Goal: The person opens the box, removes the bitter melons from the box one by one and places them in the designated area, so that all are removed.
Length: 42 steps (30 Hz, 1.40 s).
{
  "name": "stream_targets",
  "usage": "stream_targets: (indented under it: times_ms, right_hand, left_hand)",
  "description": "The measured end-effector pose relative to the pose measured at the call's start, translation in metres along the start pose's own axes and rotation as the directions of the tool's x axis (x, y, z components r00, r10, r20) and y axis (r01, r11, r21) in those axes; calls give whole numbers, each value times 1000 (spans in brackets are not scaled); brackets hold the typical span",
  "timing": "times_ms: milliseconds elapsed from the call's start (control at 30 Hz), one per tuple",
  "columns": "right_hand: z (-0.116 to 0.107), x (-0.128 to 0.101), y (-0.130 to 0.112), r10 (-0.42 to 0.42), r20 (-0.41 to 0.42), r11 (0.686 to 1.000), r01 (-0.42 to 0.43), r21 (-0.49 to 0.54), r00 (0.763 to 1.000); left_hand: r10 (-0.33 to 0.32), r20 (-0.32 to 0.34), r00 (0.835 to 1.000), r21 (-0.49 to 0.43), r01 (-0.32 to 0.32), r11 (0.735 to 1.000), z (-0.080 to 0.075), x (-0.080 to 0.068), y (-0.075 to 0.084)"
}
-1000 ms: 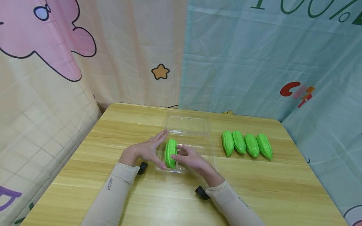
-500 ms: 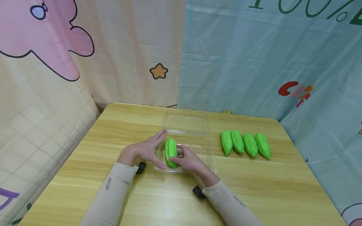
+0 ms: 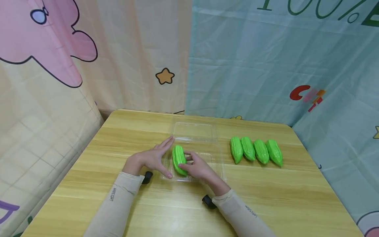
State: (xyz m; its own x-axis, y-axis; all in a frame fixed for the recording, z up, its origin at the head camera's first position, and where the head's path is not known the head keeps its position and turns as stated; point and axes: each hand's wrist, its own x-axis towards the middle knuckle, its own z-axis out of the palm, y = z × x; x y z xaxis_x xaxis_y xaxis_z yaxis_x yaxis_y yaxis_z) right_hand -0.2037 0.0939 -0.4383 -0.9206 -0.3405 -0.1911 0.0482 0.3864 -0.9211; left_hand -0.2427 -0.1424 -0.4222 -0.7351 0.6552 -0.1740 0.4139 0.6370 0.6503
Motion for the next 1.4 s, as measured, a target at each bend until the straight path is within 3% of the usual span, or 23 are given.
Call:
stream_targets:
  times_ms: [367,700,1033,1400]
  right_hand:
    - [-27,-11,-22,-57,-31,998,58,24,998]
    - [-86,-32,-39,-115,-148,990,126,61,982]
    - [-135,-53,-38,-137,-303,983,168,77,943]
    - [-176,-73,-29,-81,-469,995,101,16,879]
  left_hand:
    - [0,-6,1000,3,0,1000,1,0,-1]
    - [13,3,1000,-1,-13,1000,1,0,0]
    - [12,5,1000,-1,-12,1000,1,0,1]
    - [3,5,1000,-8,-3,1000,2,1,-1]
